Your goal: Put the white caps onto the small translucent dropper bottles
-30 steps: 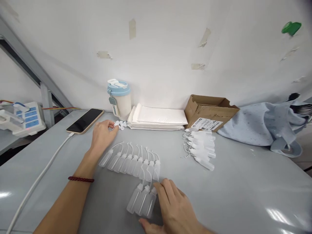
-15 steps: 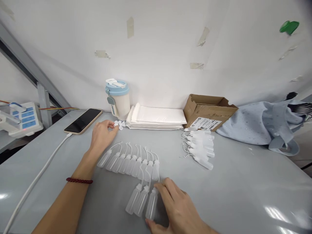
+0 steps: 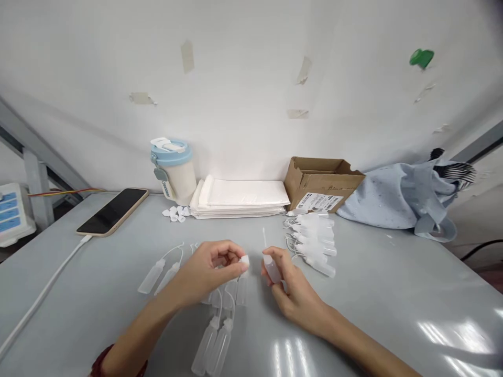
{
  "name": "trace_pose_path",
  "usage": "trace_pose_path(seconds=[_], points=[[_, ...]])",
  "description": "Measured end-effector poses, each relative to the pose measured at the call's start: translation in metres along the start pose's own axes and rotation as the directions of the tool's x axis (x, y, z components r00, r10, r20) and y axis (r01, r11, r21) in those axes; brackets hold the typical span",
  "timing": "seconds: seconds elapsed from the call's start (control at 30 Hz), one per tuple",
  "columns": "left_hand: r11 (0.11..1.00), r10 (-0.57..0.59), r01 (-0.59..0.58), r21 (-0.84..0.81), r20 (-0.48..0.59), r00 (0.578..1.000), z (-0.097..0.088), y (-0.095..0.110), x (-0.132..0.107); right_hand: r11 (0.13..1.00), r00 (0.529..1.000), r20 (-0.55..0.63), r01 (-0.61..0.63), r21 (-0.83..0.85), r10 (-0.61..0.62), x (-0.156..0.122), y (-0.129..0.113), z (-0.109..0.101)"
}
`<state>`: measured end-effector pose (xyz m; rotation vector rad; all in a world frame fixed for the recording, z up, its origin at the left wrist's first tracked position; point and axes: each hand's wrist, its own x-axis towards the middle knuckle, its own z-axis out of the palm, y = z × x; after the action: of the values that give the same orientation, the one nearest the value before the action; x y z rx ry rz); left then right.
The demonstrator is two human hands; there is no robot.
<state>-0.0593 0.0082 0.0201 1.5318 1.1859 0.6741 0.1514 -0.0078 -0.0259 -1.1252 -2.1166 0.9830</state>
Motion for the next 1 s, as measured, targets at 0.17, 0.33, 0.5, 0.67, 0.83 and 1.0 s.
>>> trace_pose_path(seconds=[0.17,0.33,0.5,0.67,0.83,1.0], points=[[1.000,-0.005,0.005,-0.009,0.014,1.000,0.013,-0.003,0.002,0.996,0.998,0.037,-0.037,-0.081,0.041,-0.004,-0.007,-0.001],[1.000,-0.005,0.006,-0.010,0.075,0.997,0.014,-0.008,0.003,0.981,0.996,0.049,0.079,-0.175,-0.072,-0.004,-0.005,-0.002],[0.999,-0.018,0.023,-0.036,0.125,0.992,0.017,-0.011,0.006,0.945,0.968,0.035,0.248,-0.212,-0.247,-0.005,0.003,0.002],[0.999,-0.029,0.024,0.044,0.120,0.992,0.021,-0.009,0.006,0.887,0.967,0.043,0.248,-0.389,-0.252,-0.006,-0.002,-0.002],[0.997,-0.035,0.028,0.070,0.098,0.995,0.027,-0.008,0.004,0.749,0.918,0.003,0.326,-0.576,-0.396,-0.002,-0.007,-0.003],[0.997,-0.071,0.075,-0.026,0.131,0.989,0.028,-0.008,0.004,0.634,0.866,0.019,0.381,-0.674,-0.500,0.001,-0.004,-0.001]])
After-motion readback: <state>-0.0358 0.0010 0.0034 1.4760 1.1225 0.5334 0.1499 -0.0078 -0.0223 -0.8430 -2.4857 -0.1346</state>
